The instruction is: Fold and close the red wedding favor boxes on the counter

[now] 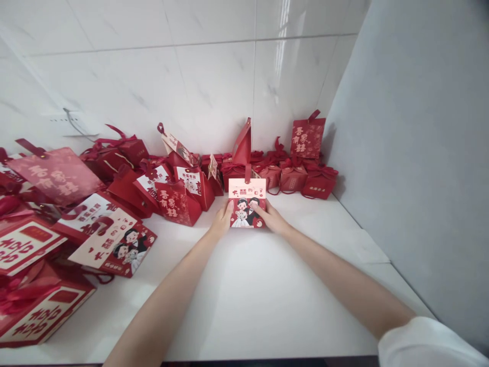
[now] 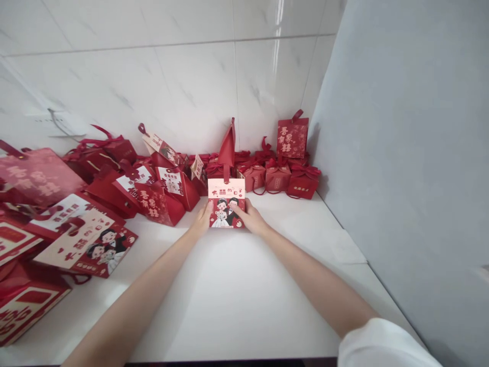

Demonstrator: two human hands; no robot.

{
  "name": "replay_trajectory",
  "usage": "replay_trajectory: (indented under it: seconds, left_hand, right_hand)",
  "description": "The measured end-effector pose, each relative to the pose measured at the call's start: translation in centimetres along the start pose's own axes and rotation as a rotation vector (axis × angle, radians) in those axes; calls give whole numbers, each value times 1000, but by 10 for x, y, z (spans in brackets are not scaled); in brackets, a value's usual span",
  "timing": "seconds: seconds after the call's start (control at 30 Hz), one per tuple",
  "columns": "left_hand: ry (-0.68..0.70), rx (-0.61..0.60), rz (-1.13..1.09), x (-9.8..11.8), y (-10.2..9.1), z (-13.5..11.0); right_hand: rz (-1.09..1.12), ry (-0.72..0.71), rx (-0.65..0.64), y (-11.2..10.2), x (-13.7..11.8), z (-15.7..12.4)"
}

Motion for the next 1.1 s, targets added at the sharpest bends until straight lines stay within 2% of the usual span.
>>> replay_trajectory:
  seconds: [0.07, 0.17, 0.43, 0.57, 0.77, 0.97, 1.1]
  left_hand:
    - [-7, -30, -22, -1, 2, -1]
    - [-28, -69, -60, -5, 5, -1]
    - [-154, -14, -421, -28, 11, 4]
    - [-156, -9, -465, -33, 14, 10]
    - [-151, 0, -392, -29, 7, 8]
    - [-119, -38, -75, -11, 6, 1]
    - [-78, -30, -56, -8, 7, 2]
  right_hand:
    - [2, -18, 75, -2, 11, -7]
    - [24, -30, 104, -6, 19, -12]
    - [181, -113, -37, -5, 8, -12]
    - [155, -140, -56, -4, 1, -16]
    - [54, -139, -10, -8, -3, -18]
    - [18, -114, 103, -17, 3, -17]
    - [-3, -105, 119, -19, 3, -18]
Point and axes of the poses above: each hand's wrist, its own z-axis towards the middle knuckle, its own y-axis out of the palm, x = y × z, the point moved 6 cm from there along z, towards the middle knuckle, and after that the axes turned 7 degrees about y, right-handed, at the moved point
